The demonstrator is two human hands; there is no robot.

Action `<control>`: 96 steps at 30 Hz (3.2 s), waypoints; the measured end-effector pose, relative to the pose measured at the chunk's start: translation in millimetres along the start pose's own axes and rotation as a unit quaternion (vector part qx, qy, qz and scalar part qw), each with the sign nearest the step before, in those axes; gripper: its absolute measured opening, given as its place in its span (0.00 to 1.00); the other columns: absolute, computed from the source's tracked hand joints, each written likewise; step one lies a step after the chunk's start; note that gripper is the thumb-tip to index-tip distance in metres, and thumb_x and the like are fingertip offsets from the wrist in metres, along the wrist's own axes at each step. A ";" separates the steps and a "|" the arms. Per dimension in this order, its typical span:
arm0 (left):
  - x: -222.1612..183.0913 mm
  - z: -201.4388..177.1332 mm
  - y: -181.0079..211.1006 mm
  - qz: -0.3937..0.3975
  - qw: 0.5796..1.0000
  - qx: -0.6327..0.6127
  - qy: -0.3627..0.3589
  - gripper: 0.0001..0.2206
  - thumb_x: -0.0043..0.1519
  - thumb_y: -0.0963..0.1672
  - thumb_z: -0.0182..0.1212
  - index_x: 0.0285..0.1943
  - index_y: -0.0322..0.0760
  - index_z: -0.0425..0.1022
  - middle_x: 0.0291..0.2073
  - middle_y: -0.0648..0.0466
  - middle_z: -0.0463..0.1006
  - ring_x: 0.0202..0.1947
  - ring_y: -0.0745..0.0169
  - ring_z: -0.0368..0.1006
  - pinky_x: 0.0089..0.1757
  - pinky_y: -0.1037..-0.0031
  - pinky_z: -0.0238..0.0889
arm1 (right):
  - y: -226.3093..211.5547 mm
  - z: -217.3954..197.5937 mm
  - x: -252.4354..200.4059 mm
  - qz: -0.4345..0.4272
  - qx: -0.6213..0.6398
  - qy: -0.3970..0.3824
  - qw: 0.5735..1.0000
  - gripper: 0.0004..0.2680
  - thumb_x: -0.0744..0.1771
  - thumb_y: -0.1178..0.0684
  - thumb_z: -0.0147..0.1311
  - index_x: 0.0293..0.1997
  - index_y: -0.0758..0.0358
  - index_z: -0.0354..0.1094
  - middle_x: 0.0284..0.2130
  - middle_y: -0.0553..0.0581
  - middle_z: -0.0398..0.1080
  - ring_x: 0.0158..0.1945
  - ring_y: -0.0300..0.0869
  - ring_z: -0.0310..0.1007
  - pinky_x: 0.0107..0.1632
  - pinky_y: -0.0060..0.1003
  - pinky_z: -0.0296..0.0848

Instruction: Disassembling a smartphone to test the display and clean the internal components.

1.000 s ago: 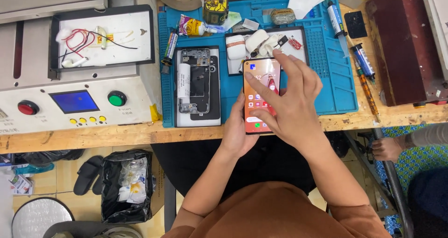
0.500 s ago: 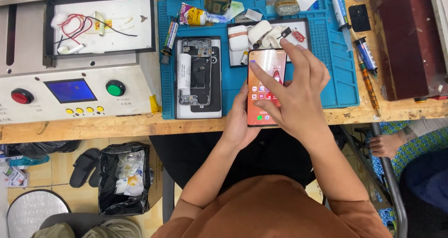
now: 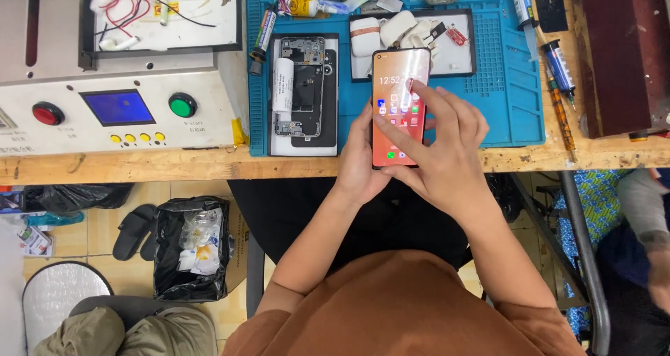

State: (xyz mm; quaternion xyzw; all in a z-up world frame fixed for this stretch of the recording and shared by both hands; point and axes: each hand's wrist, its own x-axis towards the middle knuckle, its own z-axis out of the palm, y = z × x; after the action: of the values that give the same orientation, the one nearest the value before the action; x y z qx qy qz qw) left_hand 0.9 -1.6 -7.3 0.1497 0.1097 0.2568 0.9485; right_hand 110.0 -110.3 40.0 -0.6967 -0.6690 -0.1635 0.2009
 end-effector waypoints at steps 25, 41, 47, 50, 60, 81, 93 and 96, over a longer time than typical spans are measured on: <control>-1.0 -0.3 4.1 -0.038 0.995 -0.017 -0.086 0.33 0.80 0.56 0.43 0.88 0.32 0.54 0.76 0.35 0.68 0.78 0.41 0.64 0.69 0.54 0.64 | -5.9 2.9 -28.6 -0.001 0.018 0.005 1.000 0.22 0.75 0.28 0.43 0.74 0.40 0.72 0.75 0.71 0.55 0.75 0.64 0.54 0.69 0.62 0.59; -0.9 -5.3 5.7 -0.034 0.995 -0.021 -0.089 0.34 0.79 0.56 0.45 0.89 0.32 0.53 0.76 0.34 0.69 0.66 0.50 0.75 0.63 0.63 0.69 | -1.1 3.6 -44.6 -0.036 0.014 0.014 0.999 0.22 0.74 0.26 0.41 0.71 0.37 0.74 0.71 0.68 0.61 0.69 0.62 0.61 0.68 0.57 0.58; -0.1 -4.4 5.0 -0.024 0.995 -0.031 -0.091 0.33 0.80 0.55 0.45 0.88 0.30 0.54 0.75 0.33 0.69 0.71 0.45 0.71 0.72 0.56 0.61 | -7.0 1.1 -37.8 -0.044 0.013 0.020 0.999 0.23 0.74 0.26 0.39 0.68 0.40 0.76 0.71 0.68 0.62 0.68 0.62 0.63 0.66 0.55 0.59; -1.5 -4.7 7.6 -0.041 0.995 -0.028 -0.085 0.33 0.79 0.55 0.46 0.88 0.32 0.54 0.76 0.35 0.69 0.66 0.49 0.75 0.63 0.60 0.70 | 2.8 3.6 -50.1 -0.036 0.010 0.019 0.999 0.22 0.74 0.26 0.40 0.72 0.38 0.74 0.71 0.68 0.62 0.69 0.62 0.61 0.69 0.56 0.59; -1.0 1.9 8.4 -0.037 0.998 0.010 -0.049 0.32 0.78 0.56 0.46 0.86 0.35 0.58 0.75 0.34 0.71 0.64 0.46 0.76 0.58 0.59 0.74 | 14.0 3.3 -63.0 0.003 0.010 0.023 1.000 0.24 0.74 0.27 0.39 0.71 0.43 0.77 0.71 0.71 0.60 0.71 0.65 0.59 0.71 0.59 0.60; -1.5 3.5 7.4 -0.032 0.999 0.001 -0.035 0.31 0.78 0.55 0.47 0.85 0.35 0.59 0.75 0.33 0.70 0.64 0.45 0.76 0.58 0.57 0.73 | 11.5 -1.2 -71.6 -0.001 -0.008 0.033 0.999 0.24 0.74 0.26 0.37 0.69 0.40 0.78 0.67 0.66 0.65 0.67 0.60 0.62 0.68 0.55 0.60; -2.7 10.1 8.2 -0.022 0.997 0.053 -0.047 0.33 0.76 0.56 0.46 0.87 0.35 0.56 0.74 0.30 0.71 0.65 0.45 0.75 0.66 0.58 0.67 | 20.7 4.0 -53.9 0.044 0.006 0.051 0.998 0.26 0.75 0.28 0.32 0.73 0.44 0.75 0.71 0.70 0.60 0.70 0.64 0.61 0.71 0.56 0.58; -0.9 15.4 6.9 -0.005 0.998 0.043 -0.047 0.31 0.77 0.54 0.44 0.85 0.32 0.56 0.74 0.26 0.68 0.74 0.40 0.68 0.72 0.56 0.62 | 28.1 6.3 -45.6 0.042 0.010 0.064 0.997 0.25 0.75 0.28 0.36 0.72 0.46 0.75 0.73 0.70 0.57 0.73 0.63 0.55 0.71 0.59 0.61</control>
State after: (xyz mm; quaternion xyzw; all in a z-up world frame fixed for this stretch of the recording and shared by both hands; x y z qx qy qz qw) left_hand 1.5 0.1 9.5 0.2019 0.0766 0.2400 0.9464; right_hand 135.4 -147.4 10.2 -0.7099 -0.6267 -0.1930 0.2570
